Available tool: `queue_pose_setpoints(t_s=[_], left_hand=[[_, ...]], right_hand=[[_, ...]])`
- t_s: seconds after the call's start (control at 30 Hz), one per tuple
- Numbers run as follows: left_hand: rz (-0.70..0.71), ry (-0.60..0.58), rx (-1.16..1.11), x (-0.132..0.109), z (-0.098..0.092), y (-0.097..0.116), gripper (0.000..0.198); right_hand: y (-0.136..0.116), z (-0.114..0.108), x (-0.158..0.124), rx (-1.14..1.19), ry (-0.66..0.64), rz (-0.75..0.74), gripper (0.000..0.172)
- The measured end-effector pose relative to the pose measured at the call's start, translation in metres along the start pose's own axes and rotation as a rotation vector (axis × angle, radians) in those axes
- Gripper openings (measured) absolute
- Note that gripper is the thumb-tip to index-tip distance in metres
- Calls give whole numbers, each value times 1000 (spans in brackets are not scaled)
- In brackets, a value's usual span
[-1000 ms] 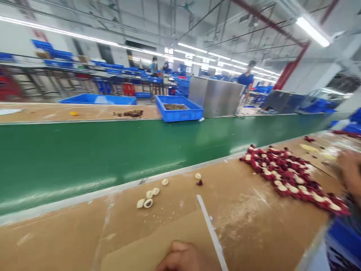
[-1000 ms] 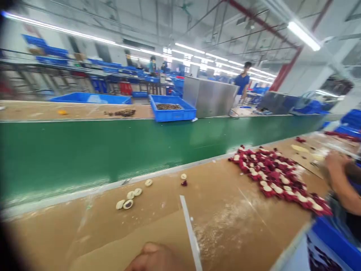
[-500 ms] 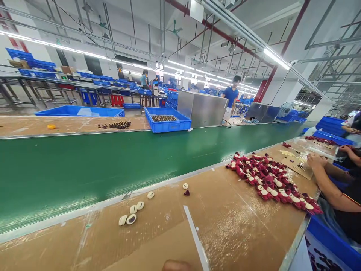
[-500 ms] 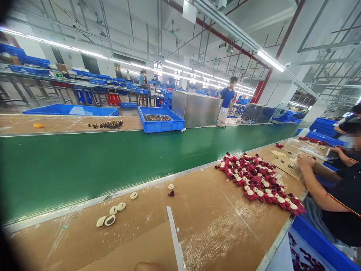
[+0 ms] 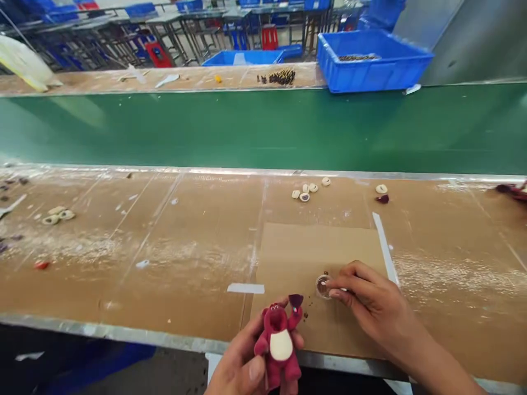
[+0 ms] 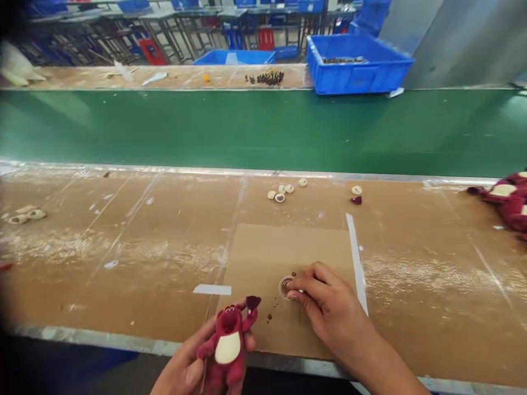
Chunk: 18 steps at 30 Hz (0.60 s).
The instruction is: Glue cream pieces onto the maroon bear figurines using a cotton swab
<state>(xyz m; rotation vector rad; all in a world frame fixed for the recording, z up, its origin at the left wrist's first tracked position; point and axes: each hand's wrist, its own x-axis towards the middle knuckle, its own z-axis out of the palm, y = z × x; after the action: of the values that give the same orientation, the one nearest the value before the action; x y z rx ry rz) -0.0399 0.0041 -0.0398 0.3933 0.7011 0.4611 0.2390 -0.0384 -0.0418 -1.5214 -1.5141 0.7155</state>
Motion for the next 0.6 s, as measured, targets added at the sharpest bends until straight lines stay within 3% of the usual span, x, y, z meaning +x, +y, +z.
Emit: queue_pose_setpoints(t_s=[0.13,0.27,0.33,0.4,0.47,0.6], left_hand=[[17,-104,-22,-1,9,-5,72],[-18,-85,-107,0,17,-11,74],[-79,-50,-130,3,15,-17,77],[-114,-24,-102,9,9,-25,65],[-87,-32,-59,17,0,-34,52],[37,-152,-111,14,-3,-46,57]], right_hand=[[0,1,-3,-94,4,-37,18],[0,3,-3,-133,14,-55,21],[-1,3,-3,-148,20,-53,23],[-1,2,-4,-167,25,-39,26],[-1,0,-6,-183,26,-25,27],[-4,9,-13,-133,44,-108,26]])
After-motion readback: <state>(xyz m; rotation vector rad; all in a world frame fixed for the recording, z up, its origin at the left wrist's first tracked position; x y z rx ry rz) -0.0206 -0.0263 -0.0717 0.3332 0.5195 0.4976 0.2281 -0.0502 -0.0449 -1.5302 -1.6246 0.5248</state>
